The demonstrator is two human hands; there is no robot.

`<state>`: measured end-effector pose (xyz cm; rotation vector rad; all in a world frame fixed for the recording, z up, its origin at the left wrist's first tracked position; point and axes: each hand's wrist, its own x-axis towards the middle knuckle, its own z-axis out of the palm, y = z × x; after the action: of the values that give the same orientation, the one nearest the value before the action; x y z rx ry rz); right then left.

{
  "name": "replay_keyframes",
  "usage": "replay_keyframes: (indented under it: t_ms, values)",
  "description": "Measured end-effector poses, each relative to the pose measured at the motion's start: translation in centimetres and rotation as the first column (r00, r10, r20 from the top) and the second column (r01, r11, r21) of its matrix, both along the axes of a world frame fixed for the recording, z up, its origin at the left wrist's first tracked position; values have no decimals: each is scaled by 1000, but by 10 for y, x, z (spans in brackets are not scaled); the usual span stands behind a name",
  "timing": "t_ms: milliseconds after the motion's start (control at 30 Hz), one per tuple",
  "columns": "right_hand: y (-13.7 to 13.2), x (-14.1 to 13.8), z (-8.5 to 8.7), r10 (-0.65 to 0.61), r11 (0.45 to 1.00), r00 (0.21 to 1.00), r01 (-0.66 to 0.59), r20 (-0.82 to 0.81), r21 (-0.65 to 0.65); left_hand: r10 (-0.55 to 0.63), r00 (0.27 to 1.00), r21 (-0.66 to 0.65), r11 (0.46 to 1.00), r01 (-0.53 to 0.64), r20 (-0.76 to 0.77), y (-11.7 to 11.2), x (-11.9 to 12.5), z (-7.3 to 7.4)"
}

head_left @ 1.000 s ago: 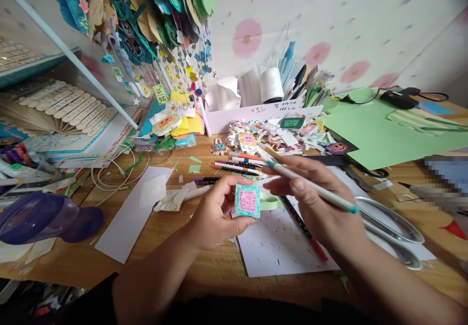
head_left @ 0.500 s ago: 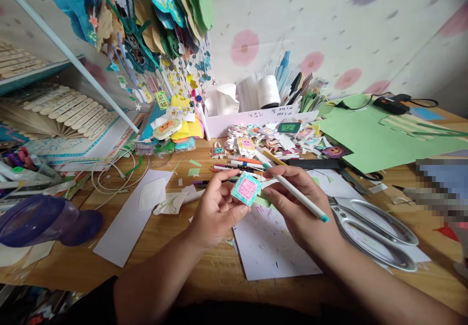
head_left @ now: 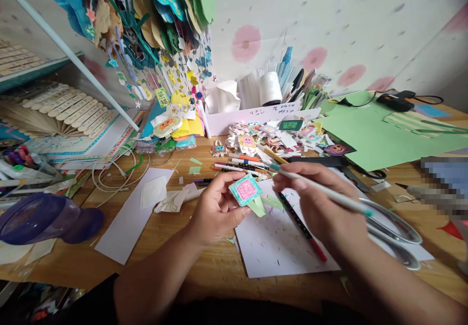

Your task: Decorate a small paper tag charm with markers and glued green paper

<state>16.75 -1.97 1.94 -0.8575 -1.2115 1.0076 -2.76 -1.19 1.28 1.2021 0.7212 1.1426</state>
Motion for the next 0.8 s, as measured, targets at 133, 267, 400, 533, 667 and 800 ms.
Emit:
replay_keyframes:
  t_ms: [133, 267, 400, 533, 667, 800]
  values:
    - [5, 16, 6, 38, 992, 998, -30, -60, 122, -34, 996, -24, 999, 32, -76, 0, -4, 4]
    - [4, 17, 5, 106, 992, 992, -101, -71, 73, -65, 992, -30, 998, 62, -112, 0, -4, 5]
    - [2, 16, 1, 104, 994, 995, -104, -2, 37, -93, 988, -14, 996, 92, -126, -1, -5, 4]
    - [1, 17, 0, 109, 993, 994, -109, 7, 49, -110, 986, -21, 994, 108, -125, 0, -6, 2]
    - [1, 17, 2, 77, 995, 997, -78, 31, 54, -119, 985, -26, 993, 117, -124, 0, -7, 1]
    - [1, 16, 4, 49, 997, 999, -50, 21, 63, -126, 985, -26, 992, 123, -121, 0, -7, 2]
